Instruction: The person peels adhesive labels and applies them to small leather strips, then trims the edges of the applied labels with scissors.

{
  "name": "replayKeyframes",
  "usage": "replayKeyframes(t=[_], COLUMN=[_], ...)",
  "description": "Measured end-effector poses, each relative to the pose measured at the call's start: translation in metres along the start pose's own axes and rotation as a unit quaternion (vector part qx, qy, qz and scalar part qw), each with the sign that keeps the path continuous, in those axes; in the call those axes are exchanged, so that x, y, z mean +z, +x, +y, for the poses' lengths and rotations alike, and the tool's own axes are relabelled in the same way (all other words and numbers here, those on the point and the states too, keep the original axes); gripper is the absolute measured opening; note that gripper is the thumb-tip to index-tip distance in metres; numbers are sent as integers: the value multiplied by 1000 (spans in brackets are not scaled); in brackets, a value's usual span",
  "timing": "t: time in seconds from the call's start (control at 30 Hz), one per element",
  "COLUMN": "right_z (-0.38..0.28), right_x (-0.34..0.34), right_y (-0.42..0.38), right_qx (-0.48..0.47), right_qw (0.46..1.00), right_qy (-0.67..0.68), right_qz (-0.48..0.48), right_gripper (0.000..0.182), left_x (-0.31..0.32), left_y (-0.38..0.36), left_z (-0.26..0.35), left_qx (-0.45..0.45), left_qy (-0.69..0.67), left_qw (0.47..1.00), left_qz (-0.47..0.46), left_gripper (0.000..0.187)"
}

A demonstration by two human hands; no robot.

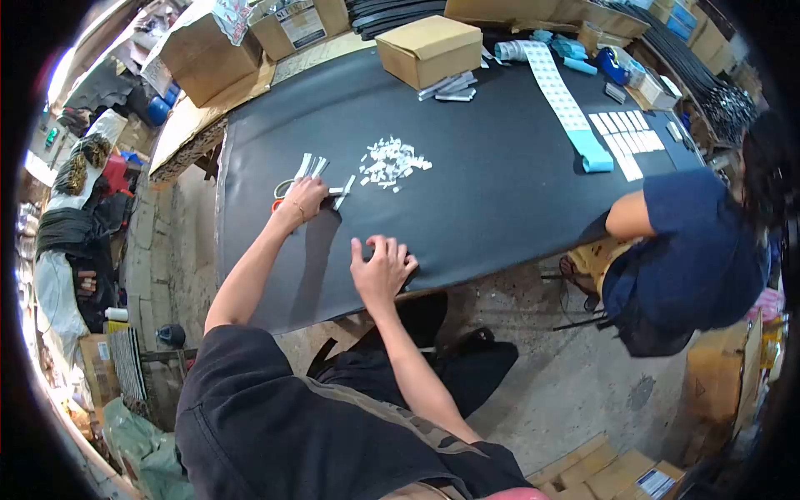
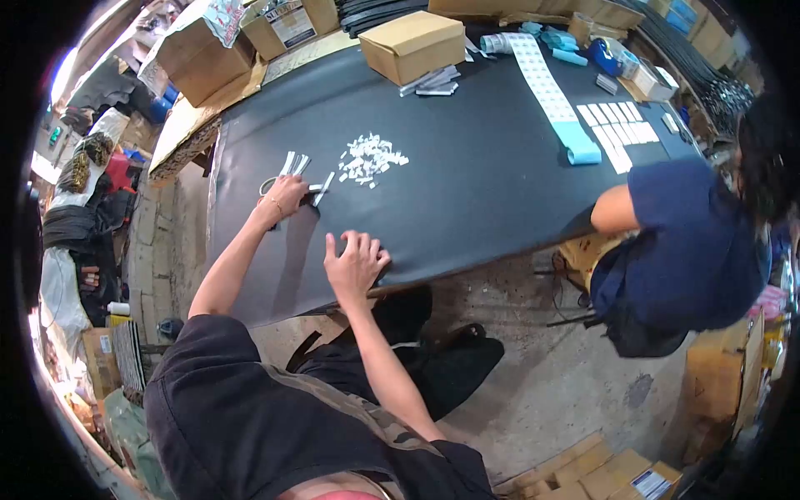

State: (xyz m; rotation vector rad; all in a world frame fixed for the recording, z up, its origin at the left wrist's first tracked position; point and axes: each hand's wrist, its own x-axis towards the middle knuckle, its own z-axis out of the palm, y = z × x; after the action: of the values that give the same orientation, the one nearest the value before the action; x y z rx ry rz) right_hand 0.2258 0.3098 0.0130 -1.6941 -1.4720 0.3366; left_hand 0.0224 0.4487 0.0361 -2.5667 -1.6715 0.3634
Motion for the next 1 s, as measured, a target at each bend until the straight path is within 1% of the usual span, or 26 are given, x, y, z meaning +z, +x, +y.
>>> replayKeyframes(t=[0.07, 0.1, 0.13, 0.17, 0.23, 0.27, 0.33, 0.37, 0.4, 0.43, 0.47, 0.5, 0.53, 0.57, 0.63, 0.67, 0.7, 0.73, 0.77, 0.8, 0.83, 0.87, 0.9, 0.93, 0.97, 1.0], right_z=[2, 3, 7, 10, 7, 8, 9, 9, 13, 16, 20, 23, 26, 32, 30, 28, 21, 14, 11, 5, 0, -6, -14, -22, -28, -31], right_x=[3, 4, 8, 12, 10, 12, 12, 11, 11, 11, 11, 11, 11, 13, 10, 10, 7, 7, 12, 19, 27, 37, 49, 58, 65, 73], right_y=[-5, -5, -5, -8, -9, -9, -10, -11, -12, -10, -10, -10, -10, -10, -8, -2, 2, 6, 16, 25, 36, 45, 51, 56, 60, 62], right_qx=[-13, -22, -23, -23, -28, -30, -21, -31, -17, -7, -9, -10, -22, -28, -31, -39, 3, 49, 16, -22, -59, -74, -88, -89, -64, -60], right_qw=[1000, 1000, 999, 999, 999, 999, 999, 999, 1000, 1000, 999, 998, 998, 999, 998, 997, 997, 993, 991, 989, 985, 985, 985, 987, 986, 988], right_qy=[-8, -12, -19, -24, -25, -27, -36, -32, -14, 6, 33, 59, 51, 40, 33, 32, 44, 56, 114, 125, 136, 123, 110, 81, 34, -5], right_qz=[13, 17, 21, 24, 18, 17, -2, 19, 4, -12, -12, -11, -16, -23, -45, -50, -69, -88, -75, -81, -84, -92, -100, -107, -149, -142], right_gripper=[28, 28, 28, 29, 28, 28, 27, 29, 28, 27, 26, 25, 23, 22, 22, 22, 21, 21, 19, 19, 18, 19, 19, 20, 23, 25], left_x=[-6, -5, -14, -25, -44, -50, -54, -35, -26, -21, -18, -10, 2, 14, 12, 13, 6, -9, -16, -11, -16, -11, -3, 7, 17, 18], left_y=[-6, -10, -16, -24, -41, -52, -72, -70, -79, -90, -96, -100, -99, -98, -99, -97, -99, -102, -103, -87, -77, -65, -52, -40, -28, -23], left_z=[-2, -8, -8, -7, 1, 9, 30, 34, 44, 61, 72, 83, 88, 91, 95, 92, 85, 74, 62, 40, 22, 9, -5, -14, -23, -26], left_qx=[4, 27, 22, 22, 20, 21, 8, 33, 84, 32, 55, 28, 35, 20, -20, -36, -45, -96, -145, -182, -222, -255, -283, -308, -332, -332], left_qy=[32, 25, -7, -11, -73, -75, -99, -124, -145, -157, -192, -205, -194, -193, -135, -77, -81, -148, -209, -242, -274, -231, -230, -227, -223, -222], left_qw=[998, 994, 987, 987, 964, 963, 945, 952, 950, 969, 969, 972, 973, 975, 988, 993, 993, 975, 947, 930, 911, 902, 893, 893, 891, 892], left_qz=[52, 106, 157, 158, 257, 258, 310, 277, 262, 187, 143, 108, 119, 106, 75, 79, 77, 138, 197, 206, 214, 260, 262, 236, 213, 212], left_gripper=[21, 21, 20, 20, 20, 20, 16, 17, 17, 16, 15, 16, 21, 24, 27, 30, 30, 31, 33, 35, 33, 33, 33, 33, 32, 32])
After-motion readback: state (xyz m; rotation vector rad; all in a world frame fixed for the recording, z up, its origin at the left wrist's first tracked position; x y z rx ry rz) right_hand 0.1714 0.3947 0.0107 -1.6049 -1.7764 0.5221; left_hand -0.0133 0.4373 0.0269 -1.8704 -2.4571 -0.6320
